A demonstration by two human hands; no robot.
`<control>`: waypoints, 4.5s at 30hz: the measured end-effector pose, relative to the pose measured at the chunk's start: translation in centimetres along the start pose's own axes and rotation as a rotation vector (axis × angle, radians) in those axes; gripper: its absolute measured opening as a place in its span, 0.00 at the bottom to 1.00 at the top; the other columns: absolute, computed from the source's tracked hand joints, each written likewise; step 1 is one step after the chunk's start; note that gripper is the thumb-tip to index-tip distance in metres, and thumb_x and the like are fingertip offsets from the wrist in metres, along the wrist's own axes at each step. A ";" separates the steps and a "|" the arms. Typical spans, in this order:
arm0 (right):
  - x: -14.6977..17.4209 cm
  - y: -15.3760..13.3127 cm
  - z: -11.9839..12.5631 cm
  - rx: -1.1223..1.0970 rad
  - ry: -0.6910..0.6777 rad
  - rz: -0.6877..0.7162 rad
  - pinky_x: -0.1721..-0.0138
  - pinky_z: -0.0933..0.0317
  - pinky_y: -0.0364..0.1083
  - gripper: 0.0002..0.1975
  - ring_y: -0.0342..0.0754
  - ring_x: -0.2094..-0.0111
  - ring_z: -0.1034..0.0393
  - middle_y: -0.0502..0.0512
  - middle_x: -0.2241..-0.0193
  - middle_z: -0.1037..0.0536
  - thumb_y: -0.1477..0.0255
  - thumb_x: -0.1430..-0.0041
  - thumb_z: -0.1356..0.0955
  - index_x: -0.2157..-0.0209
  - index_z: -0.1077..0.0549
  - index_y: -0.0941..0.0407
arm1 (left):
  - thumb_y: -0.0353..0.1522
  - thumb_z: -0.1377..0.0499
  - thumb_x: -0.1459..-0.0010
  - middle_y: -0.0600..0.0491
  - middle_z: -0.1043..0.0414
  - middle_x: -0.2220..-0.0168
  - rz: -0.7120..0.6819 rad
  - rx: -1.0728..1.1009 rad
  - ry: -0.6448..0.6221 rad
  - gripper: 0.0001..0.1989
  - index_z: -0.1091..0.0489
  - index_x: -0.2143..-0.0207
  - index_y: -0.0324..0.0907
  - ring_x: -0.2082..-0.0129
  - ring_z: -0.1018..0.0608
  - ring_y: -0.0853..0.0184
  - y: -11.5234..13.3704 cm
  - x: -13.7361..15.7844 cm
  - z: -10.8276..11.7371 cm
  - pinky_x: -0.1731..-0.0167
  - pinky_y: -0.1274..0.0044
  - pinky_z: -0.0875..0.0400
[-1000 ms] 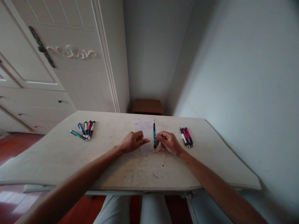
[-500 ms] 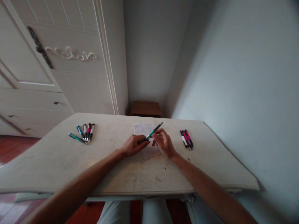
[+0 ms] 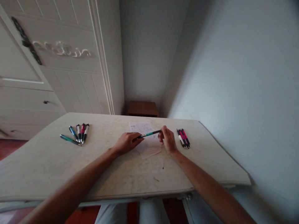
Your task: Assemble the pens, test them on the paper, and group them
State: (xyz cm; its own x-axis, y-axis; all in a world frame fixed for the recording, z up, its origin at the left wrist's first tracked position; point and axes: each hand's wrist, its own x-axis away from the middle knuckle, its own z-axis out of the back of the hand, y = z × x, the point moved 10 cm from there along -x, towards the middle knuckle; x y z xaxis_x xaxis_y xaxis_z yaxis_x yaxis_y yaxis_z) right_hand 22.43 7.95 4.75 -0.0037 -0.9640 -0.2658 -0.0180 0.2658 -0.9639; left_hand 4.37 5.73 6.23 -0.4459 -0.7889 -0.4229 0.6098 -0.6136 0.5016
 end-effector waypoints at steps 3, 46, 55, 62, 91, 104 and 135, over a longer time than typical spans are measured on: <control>-0.2 -0.1 0.4 0.037 0.018 0.008 0.86 0.56 0.40 0.29 0.37 0.87 0.50 0.45 0.88 0.41 0.43 0.43 0.39 0.82 0.42 0.54 | 0.40 0.45 0.38 0.51 0.25 0.69 -0.011 0.009 0.023 0.13 0.25 0.63 0.42 0.75 0.29 0.70 -0.2 -0.1 0.4 0.71 0.79 0.37; 0.6 -1.7 0.5 0.421 -0.028 0.247 0.77 0.49 0.43 0.29 0.41 0.84 0.44 0.47 0.87 0.40 0.51 0.35 0.44 0.84 0.42 0.54 | 0.40 0.52 0.37 0.57 0.38 0.81 0.081 0.084 0.152 0.19 0.33 0.76 0.39 0.80 0.36 0.72 -1.1 0.4 1.9 0.77 0.80 0.44; 1.4 -2.3 -0.6 0.485 -0.125 0.344 0.76 0.47 0.42 0.25 0.41 0.82 0.42 0.47 0.85 0.38 0.55 0.32 0.44 0.80 0.39 0.54 | 0.49 0.54 0.38 0.58 0.46 0.85 0.392 0.407 0.239 0.25 0.42 0.80 0.42 0.84 0.41 0.72 -3.6 1.2 1.6 0.84 0.81 0.48; 1.0 -2.2 -0.4 0.387 -0.093 0.336 0.74 0.43 0.41 0.22 0.42 0.78 0.38 0.48 0.80 0.34 0.56 0.33 0.43 0.75 0.37 0.54 | 0.52 0.54 0.38 0.59 0.48 0.89 0.449 0.495 0.216 0.29 0.44 0.84 0.42 0.88 0.44 0.74 -4.0 1.1 0.9 0.87 0.81 0.51; 0.0 -1.0 -0.1 0.388 -0.157 0.223 0.73 0.39 0.42 0.25 0.44 0.77 0.33 0.51 0.80 0.29 0.51 0.35 0.42 0.76 0.31 0.56 | 0.52 0.55 0.38 0.58 0.46 0.85 0.375 0.404 0.202 0.27 0.43 0.81 0.43 0.85 0.41 0.73 -5.1 0.7 1.3 0.85 0.80 0.48; 0.1 -2.9 -0.2 0.438 -0.110 0.404 0.67 0.37 0.44 0.15 0.46 0.72 0.33 0.53 0.73 0.25 0.57 0.43 0.31 0.70 0.27 0.55 | 0.53 0.54 0.39 0.59 0.47 0.87 0.408 0.435 0.211 0.28 0.46 0.82 0.43 0.87 0.43 0.74 -5.3 0.7 1.2 0.86 0.80 0.49; -0.4 -2.5 1.8 0.312 0.018 0.343 0.67 0.35 0.45 0.12 0.46 0.71 0.30 0.52 0.71 0.24 0.62 0.48 0.27 0.70 0.28 0.55 | 0.47 0.35 0.52 0.45 0.24 0.62 0.374 0.651 0.238 0.29 0.32 0.54 0.36 0.80 0.24 0.70 -5.1 -0.1 1.9 0.86 0.82 0.35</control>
State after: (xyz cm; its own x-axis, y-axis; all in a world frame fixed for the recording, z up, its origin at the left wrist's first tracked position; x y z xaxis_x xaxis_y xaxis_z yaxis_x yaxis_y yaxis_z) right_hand 24.25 7.63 7.25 0.0257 -0.8195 -0.5725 0.2895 0.5543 -0.7804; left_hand 0.01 8.90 5.16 -0.0903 -0.9634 -0.2523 0.1520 -0.2637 0.9526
